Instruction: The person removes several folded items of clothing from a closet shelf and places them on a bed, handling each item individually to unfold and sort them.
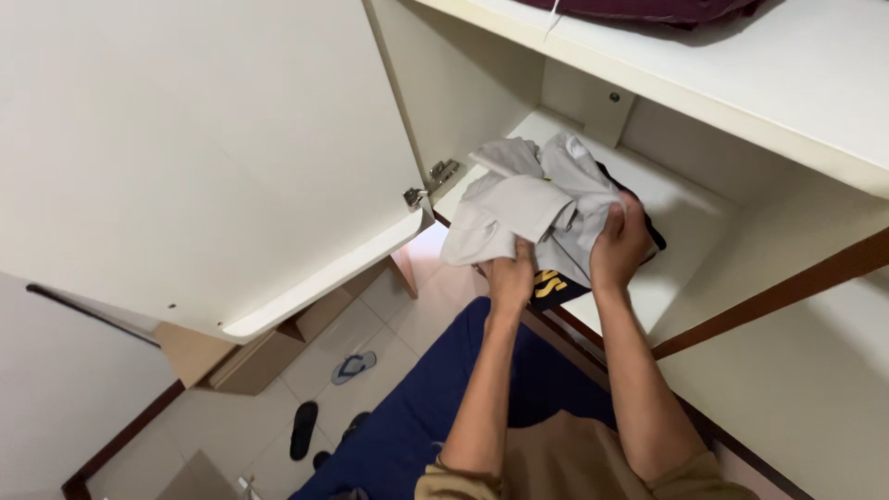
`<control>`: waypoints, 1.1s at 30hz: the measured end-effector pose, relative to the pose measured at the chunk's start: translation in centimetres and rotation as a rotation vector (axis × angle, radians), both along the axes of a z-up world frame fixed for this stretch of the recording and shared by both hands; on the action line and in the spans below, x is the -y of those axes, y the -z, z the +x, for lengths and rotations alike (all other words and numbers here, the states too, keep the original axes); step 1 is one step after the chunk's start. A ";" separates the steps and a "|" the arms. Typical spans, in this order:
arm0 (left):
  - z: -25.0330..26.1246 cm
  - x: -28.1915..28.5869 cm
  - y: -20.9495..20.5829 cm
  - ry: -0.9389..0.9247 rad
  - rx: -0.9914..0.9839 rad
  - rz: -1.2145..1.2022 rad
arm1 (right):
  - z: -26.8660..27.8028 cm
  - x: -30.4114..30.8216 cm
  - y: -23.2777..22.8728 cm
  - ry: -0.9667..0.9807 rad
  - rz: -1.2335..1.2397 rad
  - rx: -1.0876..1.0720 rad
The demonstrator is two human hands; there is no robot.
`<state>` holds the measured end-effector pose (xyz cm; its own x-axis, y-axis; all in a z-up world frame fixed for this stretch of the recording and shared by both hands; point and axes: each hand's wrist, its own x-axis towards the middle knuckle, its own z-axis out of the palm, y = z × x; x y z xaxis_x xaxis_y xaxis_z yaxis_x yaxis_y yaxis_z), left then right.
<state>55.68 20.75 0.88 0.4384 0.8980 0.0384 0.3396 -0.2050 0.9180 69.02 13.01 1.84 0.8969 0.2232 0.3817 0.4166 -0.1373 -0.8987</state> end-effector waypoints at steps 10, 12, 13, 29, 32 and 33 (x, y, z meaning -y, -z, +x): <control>-2.8 -2.4 -5.1 -0.015 0.364 -0.154 | -6.6 -2.1 -9.7 -0.417 0.414 0.016; -4.1 -2.2 -5.8 -0.054 0.458 -0.163 | -7.6 -1.9 -11.1 -0.428 0.372 0.037; -4.6 -2.2 -6.1 -0.089 0.479 -0.110 | -8.0 -1.8 -11.8 -0.431 0.368 0.015; -15.9 0.9 -11.6 -0.480 0.510 0.143 | -13.7 -3.9 -11.1 -1.013 -0.158 -0.043; -17.4 2.1 -11.9 -0.451 0.442 0.202 | -15.8 -3.6 -13.4 -1.144 -0.057 -0.239; -17.9 2.3 -12.0 -0.434 0.428 0.232 | -16.6 -3.8 -14.1 -1.175 -0.040 -0.285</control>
<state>37.75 18.44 12.93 -0.0591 0.9375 0.3428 0.0504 -0.3402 0.9390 52.43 16.78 15.90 0.1901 0.9655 0.1779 0.0933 0.1626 -0.9823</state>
